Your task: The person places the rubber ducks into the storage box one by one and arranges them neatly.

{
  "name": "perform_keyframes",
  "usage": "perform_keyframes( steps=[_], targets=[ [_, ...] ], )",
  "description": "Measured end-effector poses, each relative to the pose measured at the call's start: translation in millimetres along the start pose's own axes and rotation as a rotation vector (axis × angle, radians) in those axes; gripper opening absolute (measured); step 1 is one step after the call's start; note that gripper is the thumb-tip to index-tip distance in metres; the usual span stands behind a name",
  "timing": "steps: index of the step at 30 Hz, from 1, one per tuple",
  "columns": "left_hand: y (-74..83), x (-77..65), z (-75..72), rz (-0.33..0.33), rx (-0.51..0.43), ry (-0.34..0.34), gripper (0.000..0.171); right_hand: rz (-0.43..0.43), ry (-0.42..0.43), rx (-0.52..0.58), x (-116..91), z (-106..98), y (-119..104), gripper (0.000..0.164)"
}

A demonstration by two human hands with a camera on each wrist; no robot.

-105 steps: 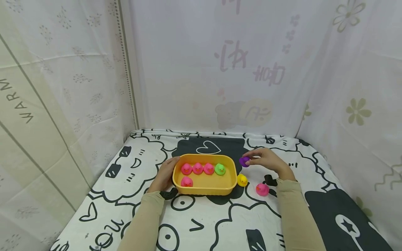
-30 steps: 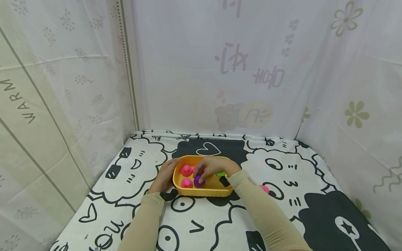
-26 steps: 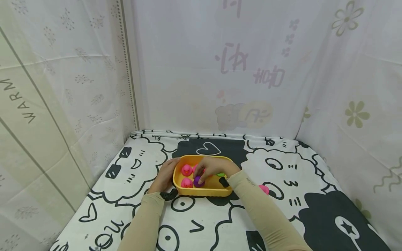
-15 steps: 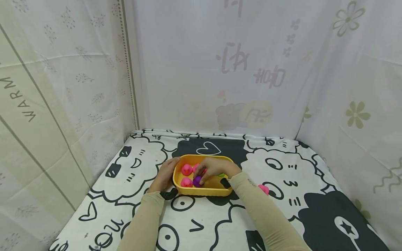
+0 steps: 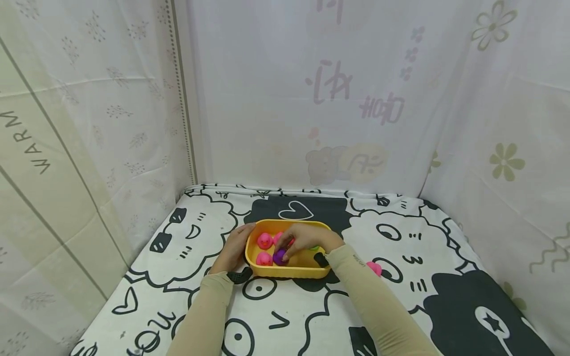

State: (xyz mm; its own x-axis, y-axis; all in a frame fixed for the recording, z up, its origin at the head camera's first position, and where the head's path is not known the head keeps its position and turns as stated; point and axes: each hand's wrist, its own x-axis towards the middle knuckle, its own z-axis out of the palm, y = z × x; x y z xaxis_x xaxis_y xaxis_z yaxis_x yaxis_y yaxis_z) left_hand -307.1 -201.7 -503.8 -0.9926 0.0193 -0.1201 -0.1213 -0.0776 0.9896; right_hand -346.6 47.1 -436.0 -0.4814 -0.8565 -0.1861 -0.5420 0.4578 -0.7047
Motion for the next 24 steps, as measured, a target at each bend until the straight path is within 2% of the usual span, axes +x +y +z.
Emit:
perform_keyframes(
  steps=[6, 13, 20, 24],
  targets=[
    [0.0, 0.0, 0.8, -0.008, 0.004, -0.004, 0.057, 0.015, 0.030, 0.017, -4.6, -1.9, -0.4, 0.028],
    [-1.5, 1.0, 1.0, -0.014, 0.007, -0.008, 0.060, 0.038, 0.071, -0.018, -11.9, -8.8, -2.7, 0.026],
    [-1.1, 1.2, 0.6, -0.016, -0.004, 0.002, 0.058, 0.018, 0.106, -0.058, -20.3, -16.1, -0.2, 0.029],
    [0.3, 0.3, 0.8, -0.015, 0.005, 0.004, 0.059, 0.037, 0.127, -0.044, -25.7, -18.8, 0.8, 0.028]
  ],
)
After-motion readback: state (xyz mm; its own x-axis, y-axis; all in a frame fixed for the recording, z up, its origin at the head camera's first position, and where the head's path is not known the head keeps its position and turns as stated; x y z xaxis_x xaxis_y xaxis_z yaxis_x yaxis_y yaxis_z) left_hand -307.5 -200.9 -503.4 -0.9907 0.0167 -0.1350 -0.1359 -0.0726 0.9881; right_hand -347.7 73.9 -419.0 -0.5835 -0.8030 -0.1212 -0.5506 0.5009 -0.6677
